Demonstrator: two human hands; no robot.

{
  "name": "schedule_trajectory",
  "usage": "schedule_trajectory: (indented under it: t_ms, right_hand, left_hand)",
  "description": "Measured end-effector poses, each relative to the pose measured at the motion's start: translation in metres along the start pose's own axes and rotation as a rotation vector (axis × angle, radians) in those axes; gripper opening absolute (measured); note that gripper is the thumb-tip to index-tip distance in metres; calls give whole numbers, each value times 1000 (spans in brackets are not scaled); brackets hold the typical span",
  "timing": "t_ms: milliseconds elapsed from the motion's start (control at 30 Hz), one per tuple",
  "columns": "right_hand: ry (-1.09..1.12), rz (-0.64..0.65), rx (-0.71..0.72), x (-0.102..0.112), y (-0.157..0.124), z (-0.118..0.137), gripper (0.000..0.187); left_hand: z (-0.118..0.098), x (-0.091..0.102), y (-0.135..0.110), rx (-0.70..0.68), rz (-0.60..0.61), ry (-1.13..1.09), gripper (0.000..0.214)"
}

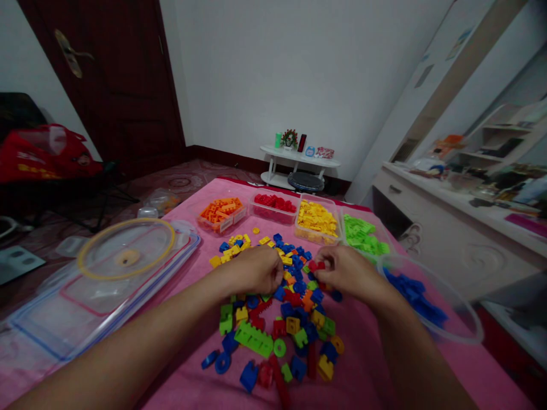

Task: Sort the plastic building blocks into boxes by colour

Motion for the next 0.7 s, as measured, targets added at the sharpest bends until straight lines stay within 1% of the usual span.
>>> schedule_trajectory:
  t_ms: [67, 133, 233, 300, 333, 367, 400, 433, 500, 533, 600, 633, 700]
  right_hand:
    - [261, -67, -4, -1, 3, 4, 6]
    - [488, -92, -37, -3, 4, 9, 6]
    - [683, -108, -66, -4, 4, 17, 9]
    - [736, -112, -60, -3, 3, 22, 11]
    - [750, -111, -49, -3, 3, 24, 11]
    - [754, -111, -34, -3, 2, 27, 10]
    - [747, -111, -20, -3, 1, 30, 9]
    - [736, -105, -7, -3, 1, 33, 9]
    - [727, -92, 9, -6, 0, 39, 12]
    - [737, -96, 11, -7, 1, 41, 17]
    - [775, -155, -5, -10, 2, 42, 27]
    - [790, -207, -20, -11, 2, 41, 31]
    - [801, -329, -46, -10, 3, 38, 30]
  left_hand:
    - [7, 5, 3, -3, -18, -93, 18]
    - [14, 8, 6, -13, 15, -156, 22]
    - [17, 8, 8, 30, 24, -260, 22]
    - [14, 6, 9, 94, -17, -405, 19]
    - [12, 4, 10, 140, -37, -519, 23]
    - [9, 1, 11, 202, -43, -666, 32]
    - [6, -2, 11, 274, -22, -836, 42]
    - [3, -6, 12, 351, 26, -1015, 51]
    - [-2, -12, 13, 475, 171, -1349, 60]
    - [-3, -15, 14, 510, 241, -1485, 59]
    - [-1, -19, 15, 552, 324, -1694, 51]
    - [1, -21, 15, 576, 334, -1773, 45]
    - [6, -24, 16, 619, 328, -1893, 36]
Point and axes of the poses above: each hand's wrist, its own y-axis towards the middle knuckle, its own x-axis out of the back of the hand, z = x × y, the point moved 1 cm from there along y, towards the middle knuckle, and after that the axes turned 8 degrees about -z, right-handed, at the moved point
